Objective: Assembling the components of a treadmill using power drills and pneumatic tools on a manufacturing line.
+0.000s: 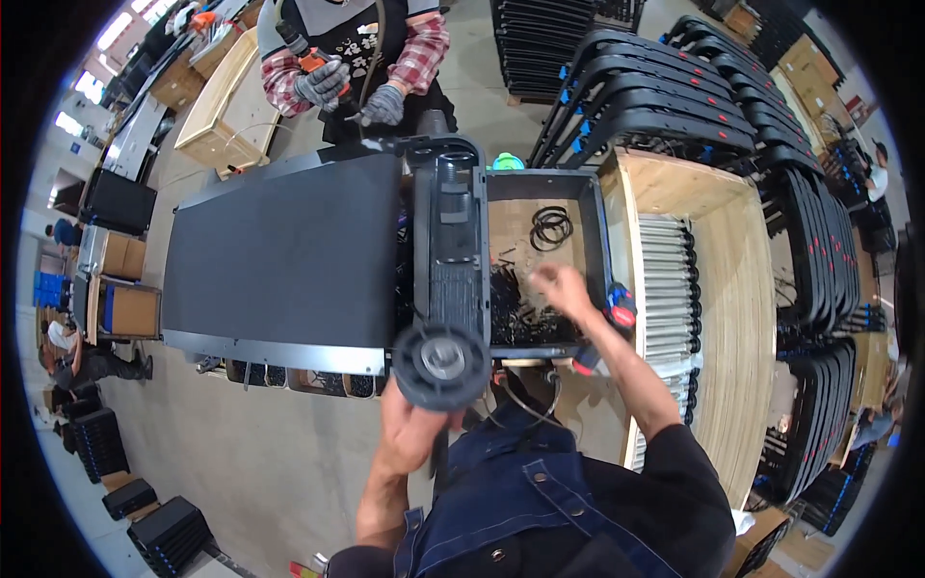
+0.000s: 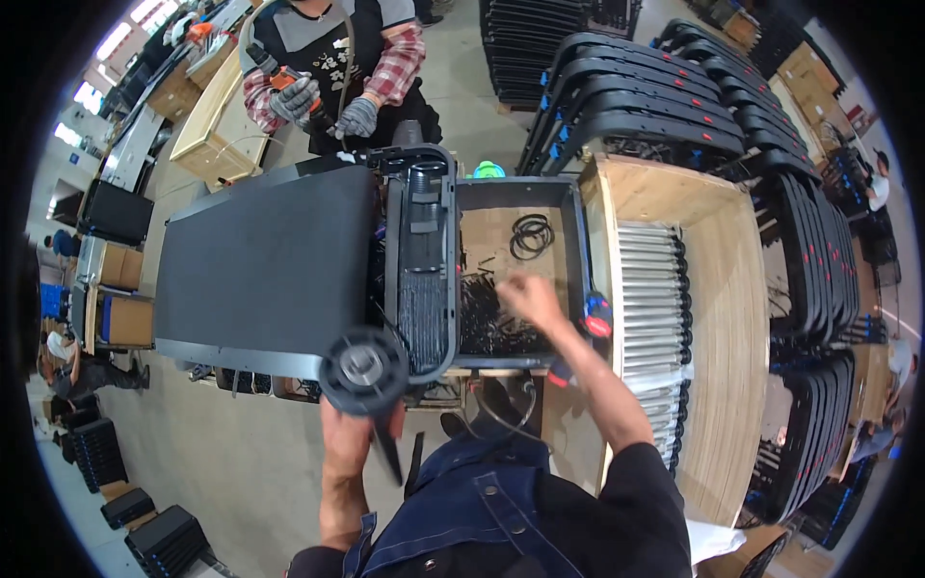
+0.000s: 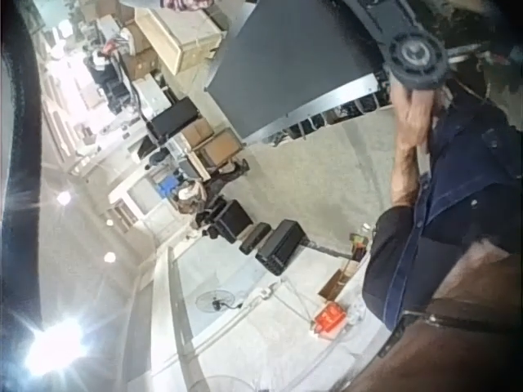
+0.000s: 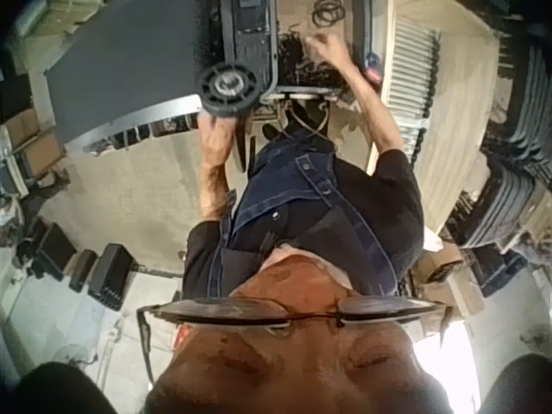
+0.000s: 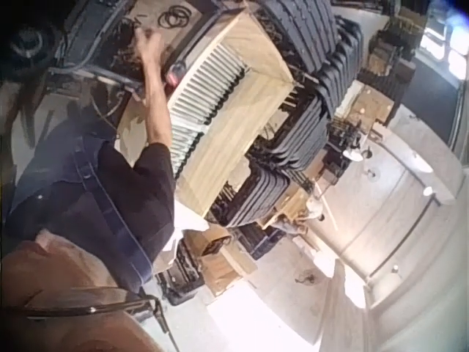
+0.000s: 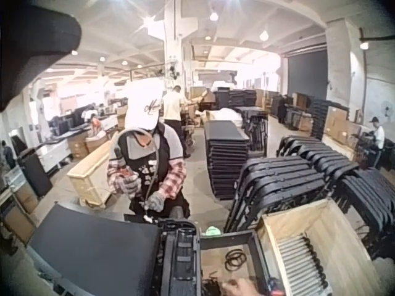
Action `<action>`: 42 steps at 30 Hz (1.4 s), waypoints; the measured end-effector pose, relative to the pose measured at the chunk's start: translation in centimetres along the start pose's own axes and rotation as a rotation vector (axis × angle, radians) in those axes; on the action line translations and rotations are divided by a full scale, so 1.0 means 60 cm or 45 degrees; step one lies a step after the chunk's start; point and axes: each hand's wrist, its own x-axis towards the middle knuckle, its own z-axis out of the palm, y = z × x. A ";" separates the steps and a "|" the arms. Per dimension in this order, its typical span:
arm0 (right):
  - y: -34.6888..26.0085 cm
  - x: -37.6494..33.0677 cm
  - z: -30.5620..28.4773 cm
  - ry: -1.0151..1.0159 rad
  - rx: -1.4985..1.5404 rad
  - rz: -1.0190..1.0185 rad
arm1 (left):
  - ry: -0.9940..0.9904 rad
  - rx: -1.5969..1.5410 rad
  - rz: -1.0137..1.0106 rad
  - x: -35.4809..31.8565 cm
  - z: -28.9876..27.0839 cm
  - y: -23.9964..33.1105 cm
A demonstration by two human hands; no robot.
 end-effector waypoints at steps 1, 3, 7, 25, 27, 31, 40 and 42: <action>0.049 0.077 0.000 0.106 -0.201 -0.027 | 0.006 0.003 -0.144 -0.008 -0.012 -0.015; 0.122 0.196 -0.001 0.226 -0.571 -0.030 | 0.042 0.038 -0.348 -0.022 -0.037 -0.065; 0.204 0.322 0.005 0.180 -0.995 0.016 | 0.123 -0.248 -0.694 -0.028 -0.053 -0.116; -0.198 -0.089 -0.055 -0.446 0.890 0.063 | -0.098 -0.089 -0.662 0.042 -0.029 -0.173; -0.217 -0.121 -0.040 -0.518 0.774 0.022 | -0.110 -0.033 -0.623 0.018 -0.032 -0.174; -0.239 -0.176 -0.023 -0.604 0.786 0.036 | -0.096 0.043 -0.564 -0.036 -0.044 -0.175; -0.317 -0.279 0.067 -0.345 0.008 -0.539 | 0.089 -0.098 -0.478 -0.110 -0.090 -0.200; -0.312 -0.284 0.081 -0.330 -0.010 -0.446 | 0.140 -0.128 -0.429 -0.120 -0.091 -0.203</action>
